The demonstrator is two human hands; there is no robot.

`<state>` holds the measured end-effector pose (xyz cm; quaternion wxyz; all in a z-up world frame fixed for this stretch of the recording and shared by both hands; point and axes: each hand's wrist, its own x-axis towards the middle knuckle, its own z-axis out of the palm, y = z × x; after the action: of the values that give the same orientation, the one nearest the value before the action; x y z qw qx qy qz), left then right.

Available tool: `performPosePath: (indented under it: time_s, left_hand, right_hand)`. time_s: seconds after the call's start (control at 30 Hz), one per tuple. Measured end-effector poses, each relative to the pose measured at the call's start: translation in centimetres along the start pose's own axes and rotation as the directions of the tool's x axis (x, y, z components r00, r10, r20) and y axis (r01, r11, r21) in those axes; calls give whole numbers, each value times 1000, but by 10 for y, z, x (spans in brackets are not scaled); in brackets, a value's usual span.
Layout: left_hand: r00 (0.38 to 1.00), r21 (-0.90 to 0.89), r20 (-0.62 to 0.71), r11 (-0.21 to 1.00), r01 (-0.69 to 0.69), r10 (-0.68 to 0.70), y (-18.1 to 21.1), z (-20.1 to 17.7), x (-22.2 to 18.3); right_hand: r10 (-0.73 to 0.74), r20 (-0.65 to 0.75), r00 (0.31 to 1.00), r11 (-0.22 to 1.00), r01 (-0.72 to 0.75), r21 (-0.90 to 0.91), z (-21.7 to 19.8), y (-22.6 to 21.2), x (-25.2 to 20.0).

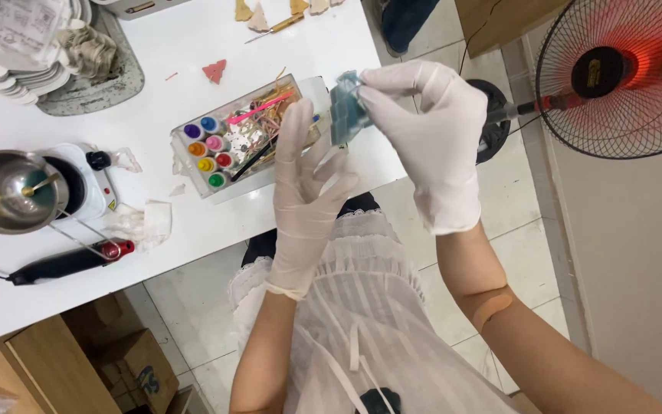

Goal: Preparing and organizing decorative wax pieces and components for candle production.

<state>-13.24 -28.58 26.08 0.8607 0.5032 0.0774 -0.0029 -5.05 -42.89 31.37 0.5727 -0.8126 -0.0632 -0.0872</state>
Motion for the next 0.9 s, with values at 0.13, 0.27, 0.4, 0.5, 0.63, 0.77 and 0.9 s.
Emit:
performPosePath:
  time_s: [0.13, 0.27, 0.4, 0.5, 0.63, 0.77, 0.9]
  left_hand:
    - [963, -31, 64, 965, -261, 263, 5, -1, -14]
    - [933, -64, -49, 931, -359, 356, 10, -18, -34]
    - [902, -71, -85, 901, -428, 422, 30, -36, -47]
    - [957, -232, -110, 929, -289, 270, 46, -43, -54]
    - [951, -342, -98, 887, -309, 294, 59, -49, -63]
    - [968, -420, -98, 871, -253, 233, 66, -55, -76]
    - [984, -505, -90, 845, -177, 152, 73, -64, -88]
  right_hand:
    - [-2, 69, 998, 995, -5, 96, 12, -51, -33]
    - [29, 129, 991, 997, -38, 68, 27, -83, -55]
    - [81, 183, 980, 976, -115, 186, 29, -88, -68]
    - [-88, 166, 982, 996, 85, 29, 30, -94, -76]
    - [-163, 208, 965, 980, 182, -76, 33, -106, -84]
    - [-265, 253, 931, 943, 305, -133, 35, -124, -90]
    - [-406, 326, 854, 847, 485, -215, 40, -146, -91]
